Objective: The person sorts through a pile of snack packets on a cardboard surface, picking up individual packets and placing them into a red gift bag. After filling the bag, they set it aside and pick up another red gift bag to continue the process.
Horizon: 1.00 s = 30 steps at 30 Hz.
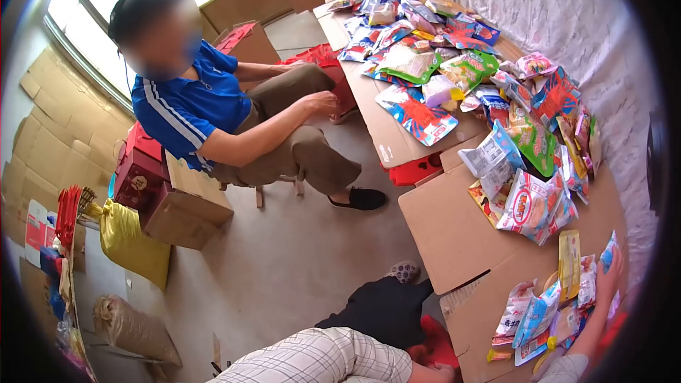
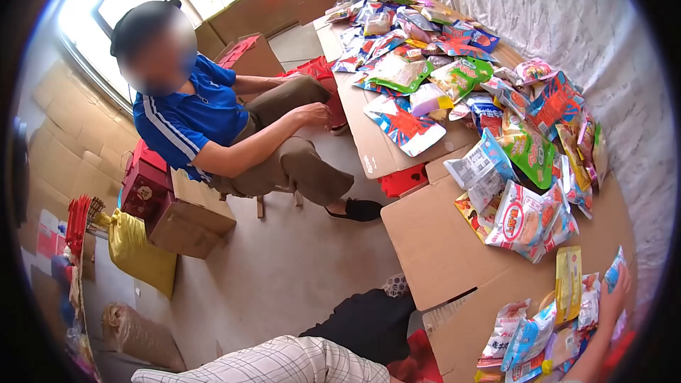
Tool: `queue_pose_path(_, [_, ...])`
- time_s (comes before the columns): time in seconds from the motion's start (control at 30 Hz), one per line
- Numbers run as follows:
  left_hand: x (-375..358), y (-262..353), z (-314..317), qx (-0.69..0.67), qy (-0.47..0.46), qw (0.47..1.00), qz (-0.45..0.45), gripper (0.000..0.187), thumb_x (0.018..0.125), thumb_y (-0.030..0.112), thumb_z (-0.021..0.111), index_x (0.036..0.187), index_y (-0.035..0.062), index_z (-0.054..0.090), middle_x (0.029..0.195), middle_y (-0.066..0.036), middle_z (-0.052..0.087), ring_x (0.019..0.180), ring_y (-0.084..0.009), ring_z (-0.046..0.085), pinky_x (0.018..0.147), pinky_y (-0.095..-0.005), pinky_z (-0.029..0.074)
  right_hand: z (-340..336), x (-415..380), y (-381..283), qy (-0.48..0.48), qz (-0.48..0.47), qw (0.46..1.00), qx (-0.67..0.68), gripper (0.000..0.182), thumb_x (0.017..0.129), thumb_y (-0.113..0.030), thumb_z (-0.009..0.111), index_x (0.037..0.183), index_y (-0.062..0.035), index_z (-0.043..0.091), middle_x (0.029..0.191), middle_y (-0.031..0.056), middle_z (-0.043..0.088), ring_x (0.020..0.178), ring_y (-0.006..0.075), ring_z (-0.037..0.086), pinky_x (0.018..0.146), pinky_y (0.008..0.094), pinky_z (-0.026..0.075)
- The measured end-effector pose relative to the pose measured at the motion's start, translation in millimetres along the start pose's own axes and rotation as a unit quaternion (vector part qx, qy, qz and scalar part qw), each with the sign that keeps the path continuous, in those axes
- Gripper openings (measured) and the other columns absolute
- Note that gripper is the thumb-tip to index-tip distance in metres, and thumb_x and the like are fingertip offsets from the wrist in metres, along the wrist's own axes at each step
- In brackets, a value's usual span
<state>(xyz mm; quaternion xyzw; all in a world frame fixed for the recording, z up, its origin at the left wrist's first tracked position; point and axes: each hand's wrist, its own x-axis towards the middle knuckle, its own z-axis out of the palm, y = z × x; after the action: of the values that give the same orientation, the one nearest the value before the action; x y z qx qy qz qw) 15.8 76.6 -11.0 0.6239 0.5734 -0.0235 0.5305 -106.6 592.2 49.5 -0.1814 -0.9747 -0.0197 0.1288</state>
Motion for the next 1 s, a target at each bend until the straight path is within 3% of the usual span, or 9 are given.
queue_pose_path(0.07, [85, 29, -9, -0.060, 0.020, 0.998, 0.005, 0.069, 0.081, 0.051, 0.067, 0.144, 0.0286, 0.049, 0.150, -0.002, 0.044, 0.132, -0.0322, 0.049, 0.081, -0.0690, 0.050, -8, -5, -4, -0.008, -0.006, 1.000, 0.020, 0.065, 0.085, -0.005, 0.062, 0.146, -0.0068, 0.040, 0.147, 0.0169, 0.042, 0.139, 0.0374, 0.037, 0.116, 0.0449, 0.030])
queue_pose_path(0.13, [164, 31, 16, 0.031, -0.026, 0.999, -0.002, 0.067, 0.082, 0.051, 0.067, 0.142, 0.0272, 0.050, 0.147, -0.003, 0.047, 0.133, -0.0321, 0.048, 0.081, -0.0696, 0.050, -12, -13, -3, -0.003, -0.035, 0.999, 0.037, 0.065, 0.083, -0.003, 0.061, 0.145, -0.0058, 0.041, 0.145, 0.0172, 0.043, 0.137, 0.0365, 0.039, 0.116, 0.0435, 0.031])
queue_pose_path(0.23, [74, 31, -7, -0.039, 0.045, 0.998, 0.015, 0.068, 0.080, 0.052, 0.069, 0.141, 0.0262, 0.051, 0.147, -0.004, 0.046, 0.133, -0.0327, 0.048, 0.081, -0.0693, 0.050, -20, -18, -1, -0.041, -0.005, 0.998, 0.050, 0.064, 0.085, -0.005, 0.060, 0.146, -0.0055, 0.040, 0.146, 0.0173, 0.043, 0.137, 0.0370, 0.039, 0.116, 0.0442, 0.030])
queue_pose_path(0.33, [15, 38, -41, -0.065, -0.002, 0.998, -0.015, 0.072, 0.078, 0.053, 0.070, 0.142, 0.0265, 0.050, 0.149, -0.004, 0.044, 0.133, -0.0340, 0.048, 0.080, -0.0701, 0.050, -26, -22, -13, -0.027, 0.025, 0.998, 0.059, 0.057, 0.089, -0.004, 0.057, 0.144, -0.0039, 0.042, 0.142, 0.0184, 0.047, 0.134, 0.0369, 0.043, 0.114, 0.0436, 0.033])
queue_pose_path(0.57, [23, 46, -38, -0.028, -0.046, 0.998, -0.036, 0.077, 0.077, 0.057, 0.069, 0.145, 0.0287, 0.047, 0.154, -0.003, 0.039, 0.137, -0.0325, 0.042, 0.090, -0.0697, 0.047, -51, -27, -45, 0.012, 0.037, 0.988, 0.146, 0.043, 0.094, -0.004, 0.051, 0.136, -0.0006, 0.050, 0.133, 0.0189, 0.055, 0.130, 0.0364, 0.048, 0.111, 0.0419, 0.036])
queue_pose_path(0.63, [24, 46, -38, -0.017, -0.066, 0.997, -0.038, 0.077, 0.078, 0.057, 0.068, 0.147, 0.0295, 0.045, 0.155, -0.002, 0.037, 0.139, -0.0323, 0.040, 0.091, -0.0697, 0.046, -64, -36, -64, -0.011, -0.029, 0.993, 0.113, 0.038, 0.095, -0.007, 0.052, 0.133, 0.0002, 0.052, 0.134, 0.0191, 0.054, 0.128, 0.0358, 0.048, 0.109, 0.0425, 0.036])
queue_pose_path(0.83, [31, 38, -34, 0.019, -0.134, 0.990, -0.046, 0.076, 0.083, 0.057, 0.064, 0.151, 0.0319, 0.040, 0.160, 0.000, 0.031, 0.144, -0.0317, 0.033, 0.096, -0.0695, 0.043, -108, -42, -122, -0.121, -0.036, 0.989, 0.076, 0.048, 0.086, -0.010, 0.059, 0.133, 0.0004, 0.052, 0.136, 0.0200, 0.053, 0.129, 0.0382, 0.047, 0.111, 0.0439, 0.034])
queue_pose_path(0.97, [81, 40, -10, 0.070, -0.180, 0.981, -0.011, 0.076, 0.085, 0.056, 0.062, 0.153, 0.0331, 0.037, 0.162, 0.001, 0.028, 0.147, -0.0313, 0.030, 0.099, -0.0694, 0.042, -82, -45, -120, -0.094, -0.052, 0.994, 0.037, 0.054, 0.085, -0.012, 0.061, 0.136, -0.0019, 0.051, 0.139, 0.0208, 0.051, 0.131, 0.0386, 0.046, 0.112, 0.0449, 0.034])
queue_pose_path(1.0, [129, 31, 14, 0.047, -0.182, 0.980, -0.068, 0.062, 0.089, 0.050, 0.061, 0.144, 0.0262, 0.048, 0.144, -0.005, 0.048, 0.129, -0.0366, 0.047, 0.099, -0.0621, 0.044, -81, -44, -124, -0.088, -0.054, 0.994, 0.045, 0.055, 0.085, -0.013, 0.061, 0.137, -0.0027, 0.050, 0.140, 0.0209, 0.051, 0.132, 0.0385, 0.045, 0.113, 0.0450, 0.034])
